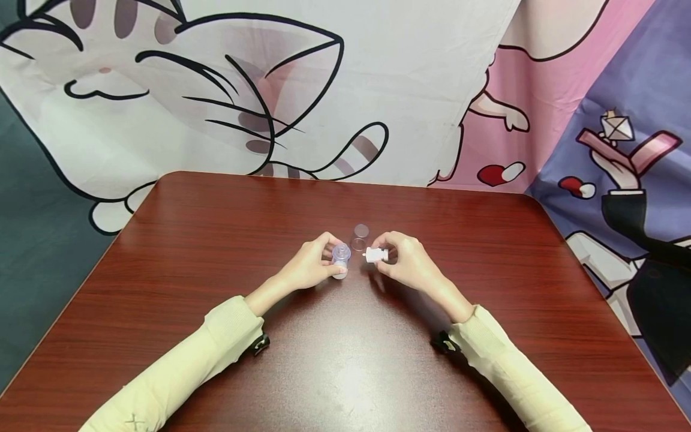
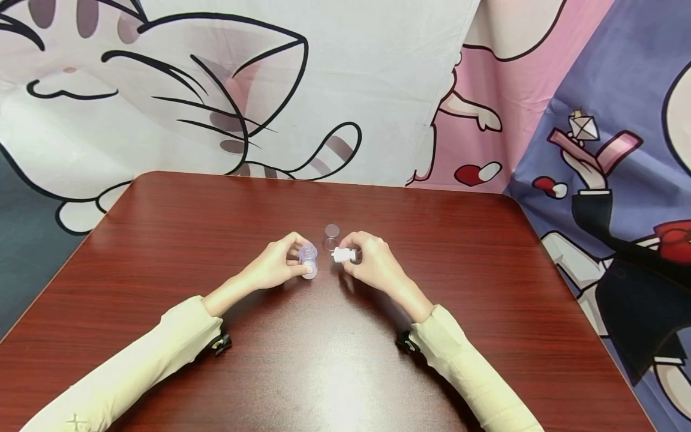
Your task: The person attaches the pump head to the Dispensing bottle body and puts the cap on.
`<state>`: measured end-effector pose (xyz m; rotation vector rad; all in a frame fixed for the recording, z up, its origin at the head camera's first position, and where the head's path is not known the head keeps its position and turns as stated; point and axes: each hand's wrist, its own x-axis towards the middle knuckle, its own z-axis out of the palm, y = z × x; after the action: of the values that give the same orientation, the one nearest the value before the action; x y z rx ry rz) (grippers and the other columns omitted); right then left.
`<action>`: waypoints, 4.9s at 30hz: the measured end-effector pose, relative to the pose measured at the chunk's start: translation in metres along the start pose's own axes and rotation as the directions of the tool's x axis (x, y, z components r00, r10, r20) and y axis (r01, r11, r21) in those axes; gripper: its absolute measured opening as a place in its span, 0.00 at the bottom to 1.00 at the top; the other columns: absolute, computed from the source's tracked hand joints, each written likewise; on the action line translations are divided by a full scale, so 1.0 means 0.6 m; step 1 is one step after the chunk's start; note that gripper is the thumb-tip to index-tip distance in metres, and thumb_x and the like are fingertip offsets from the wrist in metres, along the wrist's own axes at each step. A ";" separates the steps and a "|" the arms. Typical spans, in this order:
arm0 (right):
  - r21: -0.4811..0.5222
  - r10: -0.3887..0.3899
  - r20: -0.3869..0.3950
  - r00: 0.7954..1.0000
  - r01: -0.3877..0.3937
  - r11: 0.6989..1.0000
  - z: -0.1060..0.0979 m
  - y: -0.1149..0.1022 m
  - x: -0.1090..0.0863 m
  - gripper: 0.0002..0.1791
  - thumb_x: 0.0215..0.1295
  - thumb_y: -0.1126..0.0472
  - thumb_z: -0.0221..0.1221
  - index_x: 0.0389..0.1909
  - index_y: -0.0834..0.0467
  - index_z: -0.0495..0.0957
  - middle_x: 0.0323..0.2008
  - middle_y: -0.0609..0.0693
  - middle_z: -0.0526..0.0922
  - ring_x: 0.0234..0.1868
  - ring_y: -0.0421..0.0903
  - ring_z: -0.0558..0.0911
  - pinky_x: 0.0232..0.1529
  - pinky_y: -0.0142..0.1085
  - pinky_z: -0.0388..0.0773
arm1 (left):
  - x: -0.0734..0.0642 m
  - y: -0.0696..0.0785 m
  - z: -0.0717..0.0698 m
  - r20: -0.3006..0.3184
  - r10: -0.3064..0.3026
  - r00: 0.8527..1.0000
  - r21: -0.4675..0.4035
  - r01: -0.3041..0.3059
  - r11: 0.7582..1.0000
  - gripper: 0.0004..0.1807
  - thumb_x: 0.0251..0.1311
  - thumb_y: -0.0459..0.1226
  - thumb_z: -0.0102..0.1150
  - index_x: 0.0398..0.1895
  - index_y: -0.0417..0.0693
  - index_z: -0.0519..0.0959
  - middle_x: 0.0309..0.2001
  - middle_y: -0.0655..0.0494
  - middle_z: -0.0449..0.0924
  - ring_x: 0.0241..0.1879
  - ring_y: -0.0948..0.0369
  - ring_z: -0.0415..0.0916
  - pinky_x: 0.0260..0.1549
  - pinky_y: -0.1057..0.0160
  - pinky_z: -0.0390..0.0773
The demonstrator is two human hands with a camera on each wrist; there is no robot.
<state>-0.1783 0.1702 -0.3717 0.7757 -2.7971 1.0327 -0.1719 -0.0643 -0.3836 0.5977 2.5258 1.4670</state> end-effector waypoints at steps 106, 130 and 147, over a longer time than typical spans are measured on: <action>0.206 -0.125 -0.171 0.977 0.159 0.965 0.017 -0.067 0.019 0.18 0.56 0.70 0.65 0.50 0.63 0.80 0.47 0.59 0.84 0.35 0.47 0.86 0.39 0.34 0.85 | 0.001 -0.002 -0.003 0.013 -0.006 1.000 0.011 0.006 1.000 0.24 0.54 0.29 0.67 0.52 0.34 0.68 0.47 0.38 0.79 0.48 0.48 0.80 0.47 0.61 0.83; 0.221 -0.177 -0.208 0.962 0.222 0.950 0.021 -0.073 0.019 0.22 0.53 0.70 0.68 0.51 0.60 0.77 0.46 0.55 0.81 0.37 0.44 0.83 0.37 0.29 0.84 | 0.001 -0.004 -0.003 0.018 -0.014 1.000 -0.008 0.014 1.000 0.24 0.54 0.28 0.66 0.51 0.33 0.67 0.52 0.37 0.76 0.51 0.47 0.79 0.48 0.60 0.83; 0.232 -0.157 -0.217 0.963 0.207 0.950 0.027 -0.074 0.022 0.18 0.55 0.68 0.67 0.47 0.62 0.79 0.42 0.54 0.83 0.33 0.45 0.84 0.38 0.37 0.85 | 0.002 -0.005 0.001 0.019 -0.025 0.999 -0.018 0.025 1.000 0.23 0.54 0.28 0.66 0.51 0.34 0.68 0.50 0.38 0.78 0.51 0.48 0.79 0.48 0.61 0.83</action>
<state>-0.1666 0.1254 -0.3549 0.8839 -2.4062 1.3654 -0.1739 -0.0649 -0.3864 0.5721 2.4933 1.4673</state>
